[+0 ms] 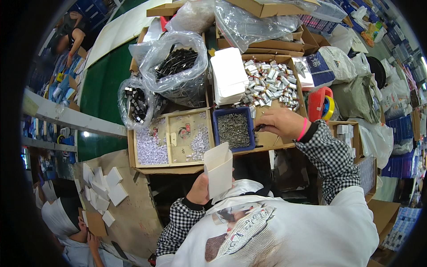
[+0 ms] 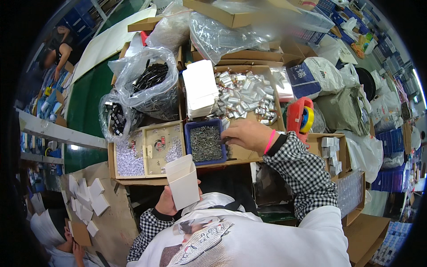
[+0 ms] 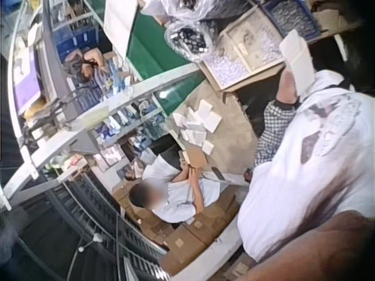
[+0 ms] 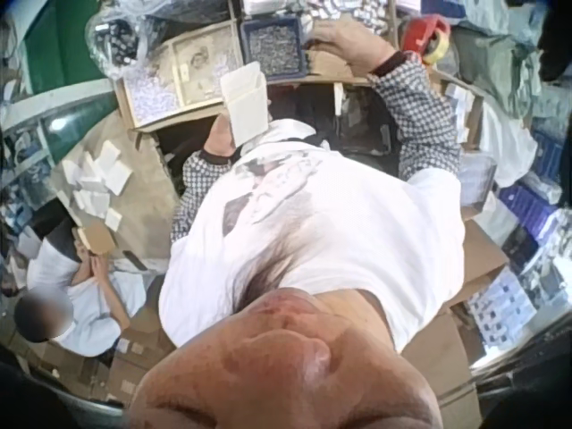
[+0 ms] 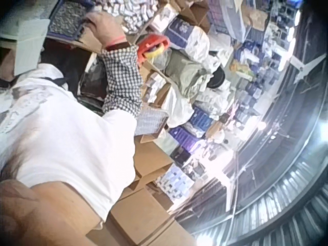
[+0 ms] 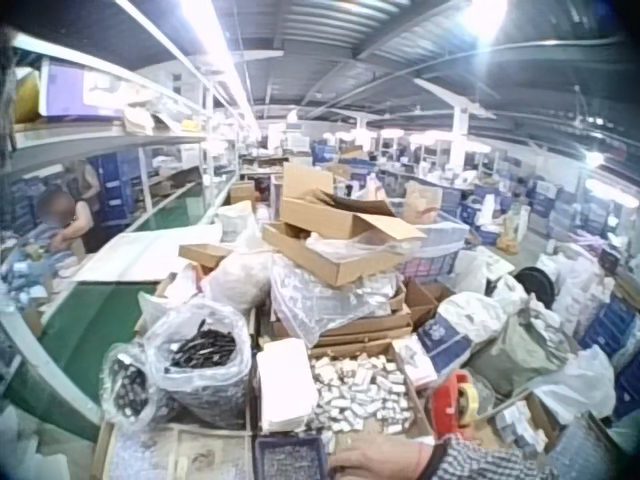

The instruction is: The person repeatedly picks small white rectangular boxes and black cylindrical components from trays on a cluttered workbench, inserts the components into the boxes, and closes them. The person occasionally reaches into a larger cardboard box to retrieve more boxes. The task is performed one at a time in a repetitive manner.

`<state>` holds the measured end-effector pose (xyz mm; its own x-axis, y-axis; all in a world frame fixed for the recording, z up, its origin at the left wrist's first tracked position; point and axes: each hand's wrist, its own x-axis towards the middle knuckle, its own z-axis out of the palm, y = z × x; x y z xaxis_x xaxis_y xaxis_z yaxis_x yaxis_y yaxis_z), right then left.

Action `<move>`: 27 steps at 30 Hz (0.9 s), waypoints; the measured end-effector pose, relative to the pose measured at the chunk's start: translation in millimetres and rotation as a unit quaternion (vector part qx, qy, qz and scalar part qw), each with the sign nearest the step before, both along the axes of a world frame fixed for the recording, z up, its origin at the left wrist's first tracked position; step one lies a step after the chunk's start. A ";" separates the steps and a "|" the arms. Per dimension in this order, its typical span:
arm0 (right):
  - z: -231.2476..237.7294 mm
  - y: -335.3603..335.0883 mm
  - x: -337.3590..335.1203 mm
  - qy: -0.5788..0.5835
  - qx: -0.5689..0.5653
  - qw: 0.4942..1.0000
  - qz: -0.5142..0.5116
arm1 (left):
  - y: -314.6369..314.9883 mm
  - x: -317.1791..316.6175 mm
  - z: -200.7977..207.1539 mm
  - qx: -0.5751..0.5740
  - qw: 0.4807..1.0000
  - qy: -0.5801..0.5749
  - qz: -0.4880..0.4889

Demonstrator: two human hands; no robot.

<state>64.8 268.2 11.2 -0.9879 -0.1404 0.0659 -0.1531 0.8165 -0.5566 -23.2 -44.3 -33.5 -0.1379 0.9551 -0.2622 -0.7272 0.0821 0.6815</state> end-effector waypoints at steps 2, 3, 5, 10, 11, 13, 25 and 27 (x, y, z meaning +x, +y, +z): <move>33.1 -21.1 -9.0 -0.002 -0.005 0.999 0.052 | 2.8 -1.3 -2.3 0.007 1.000 0.013 -0.024; 46.9 -32.0 -13.5 -0.003 -0.007 0.997 0.076 | 3.5 -1.5 -2.5 0.007 0.999 0.014 -0.028; 67.5 -52.6 -23.5 -0.028 0.006 0.991 0.131 | 4.7 -1.6 -2.3 0.012 0.999 0.014 -0.041; 91.5 -93.6 -48.9 -0.087 0.080 0.977 0.179 | 2.2 -3.4 -0.5 0.032 0.996 -0.086 -0.015; 95.7 -99.5 -51.8 -0.076 0.081 0.978 0.178 | 0.8 -5.6 -0.9 0.045 0.994 -0.093 -0.021; 104.1 -111.0 -58.7 -0.101 0.092 0.976 0.170 | -2.1 -10.8 -2.8 0.081 0.987 -0.130 -0.041; 135.1 -161.7 -101.5 -0.052 -0.058 0.967 0.244 | -42.4 -25.2 -21.9 0.276 0.950 -0.135 -0.049; 137.5 -154.4 -108.7 -0.036 -0.044 0.976 0.210 | -55.6 -31.2 -25.6 0.308 0.937 -0.164 -0.030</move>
<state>-43.9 113.7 148.6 -0.8474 -0.5301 0.0283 -0.4213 0.6391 -0.6435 -54.3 -100.0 -59.1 -0.0876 0.9427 0.3220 -0.9123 -0.2057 0.3541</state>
